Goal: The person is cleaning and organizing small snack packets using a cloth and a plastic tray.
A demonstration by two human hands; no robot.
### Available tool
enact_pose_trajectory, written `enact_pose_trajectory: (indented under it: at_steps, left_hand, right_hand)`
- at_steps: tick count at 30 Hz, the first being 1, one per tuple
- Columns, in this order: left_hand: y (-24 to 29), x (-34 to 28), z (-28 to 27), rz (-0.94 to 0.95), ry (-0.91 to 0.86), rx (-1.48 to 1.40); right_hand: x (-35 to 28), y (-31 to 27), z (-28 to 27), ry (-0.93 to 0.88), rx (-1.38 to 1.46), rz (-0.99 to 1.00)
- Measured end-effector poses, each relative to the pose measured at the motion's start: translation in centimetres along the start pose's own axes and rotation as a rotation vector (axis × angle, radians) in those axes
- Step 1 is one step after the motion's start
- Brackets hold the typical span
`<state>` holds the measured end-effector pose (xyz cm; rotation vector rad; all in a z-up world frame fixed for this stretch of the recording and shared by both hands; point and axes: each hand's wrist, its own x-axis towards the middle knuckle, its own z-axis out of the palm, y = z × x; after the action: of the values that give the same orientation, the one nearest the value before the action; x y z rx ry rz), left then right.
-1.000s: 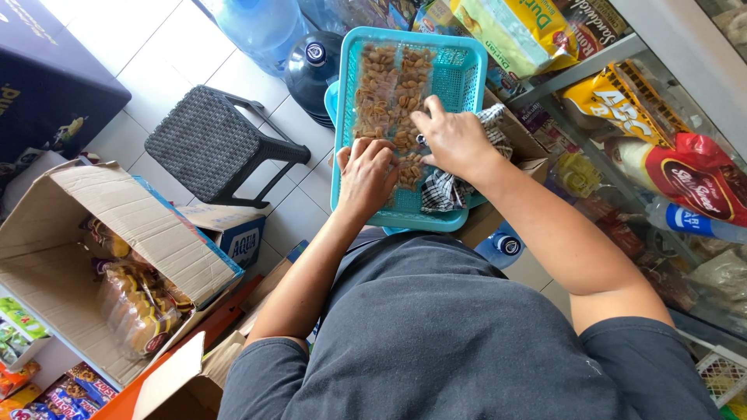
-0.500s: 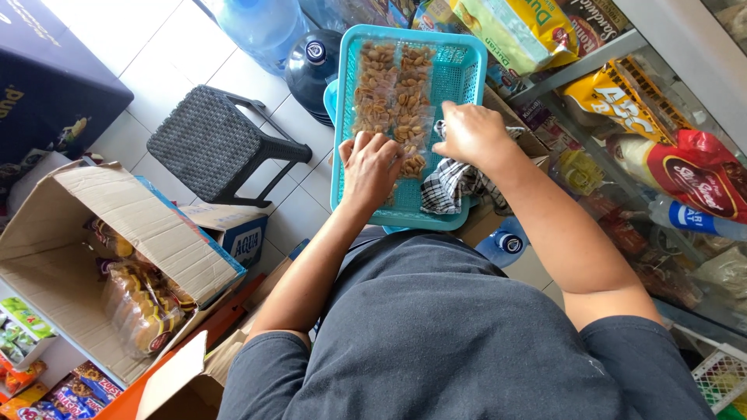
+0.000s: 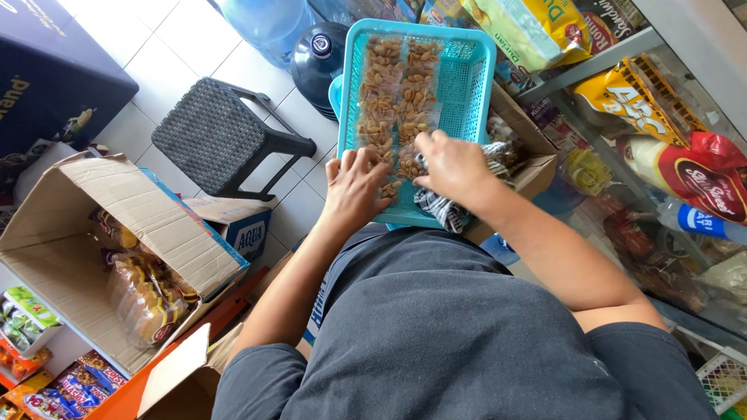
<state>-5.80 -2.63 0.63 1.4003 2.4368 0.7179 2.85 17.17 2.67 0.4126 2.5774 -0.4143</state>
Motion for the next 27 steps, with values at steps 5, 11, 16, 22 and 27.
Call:
enact_pose_trajectory:
  at_steps: [5,11,16,22,27]
  left_hand:
    - [-0.1,-0.3,0.1,-0.071,-0.057,0.073]
    - [-0.8,-0.7,0.3,-0.085,-0.063,0.073]
    - [-0.8,-1.1,-0.4,-0.072,-0.078,0.018]
    - [-0.3,-1.2,-0.4,-0.077,-0.051,-0.013]
    - [-0.9,-1.5,0.5,-0.1,-0.06,-0.015]
  right_hand:
    - [0.6,0.7,3.2,0.246,-0.187,-0.187]
    - [1.0,0.9,4.9,0.272,-0.232,-0.278]
    - [0.5,0.8,-0.2,0.215,0.011,-0.202]
    - [3.5,3.1,-0.4,-0.017,0.047,0.251]
    - [4.8,3.3,0.5,0.08,0.077,0.194]
